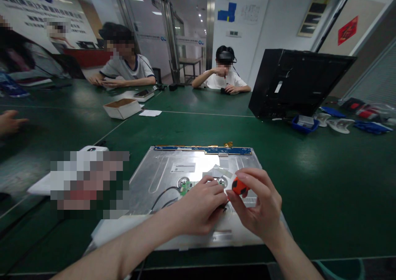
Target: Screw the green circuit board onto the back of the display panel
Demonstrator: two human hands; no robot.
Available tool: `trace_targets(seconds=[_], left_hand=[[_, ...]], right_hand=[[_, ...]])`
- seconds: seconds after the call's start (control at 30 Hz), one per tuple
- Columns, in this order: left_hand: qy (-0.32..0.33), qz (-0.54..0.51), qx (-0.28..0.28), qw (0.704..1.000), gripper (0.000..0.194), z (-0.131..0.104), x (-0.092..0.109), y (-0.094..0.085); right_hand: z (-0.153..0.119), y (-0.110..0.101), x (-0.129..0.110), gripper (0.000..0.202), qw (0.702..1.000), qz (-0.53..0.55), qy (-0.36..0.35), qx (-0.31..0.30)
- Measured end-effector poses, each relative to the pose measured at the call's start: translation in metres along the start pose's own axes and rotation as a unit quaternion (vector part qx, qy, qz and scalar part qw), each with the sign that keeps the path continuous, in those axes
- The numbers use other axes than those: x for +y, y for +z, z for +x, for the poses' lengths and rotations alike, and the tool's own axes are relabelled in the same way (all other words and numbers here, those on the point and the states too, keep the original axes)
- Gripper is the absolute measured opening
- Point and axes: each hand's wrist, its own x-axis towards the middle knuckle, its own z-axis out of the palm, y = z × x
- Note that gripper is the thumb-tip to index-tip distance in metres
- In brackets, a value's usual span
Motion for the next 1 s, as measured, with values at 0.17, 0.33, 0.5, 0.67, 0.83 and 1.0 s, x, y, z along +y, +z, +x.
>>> trace_targets(seconds=[0.17, 0.33, 0.5, 0.67, 0.83, 1.0], left_hand=[[0.001, 0.000, -0.003, 1.000, 0.017, 0.001, 0.000, 0.000], [0.000, -0.003, -0.003, 1.000, 0.014, 0.001, 0.001, -0.001], [-0.003, -0.003, -0.008, 1.000, 0.013, 0.001, 0.001, -0.002], [-0.006, -0.011, -0.012, 1.000, 0.010, 0.001, 0.002, -0.003], [-0.004, -0.009, -0.009, 1.000, 0.010, 0.001, 0.002, -0.003], [-0.005, 0.002, -0.010, 1.000, 0.021, 0.001, 0.002, -0.002]], right_hand=[[0.000, -0.001, -0.002, 0.043, 1.000, -0.003, 0.014, -0.014], [-0.004, -0.002, 0.000, 0.050, 0.999, 0.023, 0.018, -0.032], [-0.007, 0.001, 0.001, 0.050, 0.999, 0.041, 0.036, -0.001], [-0.009, 0.004, 0.000, 0.048, 0.997, 0.049, 0.053, 0.022], [-0.008, 0.004, 0.001, 0.050, 0.998, 0.049, 0.040, 0.015], [-0.005, 0.001, 0.001, 0.049, 0.999, 0.028, 0.031, -0.004]])
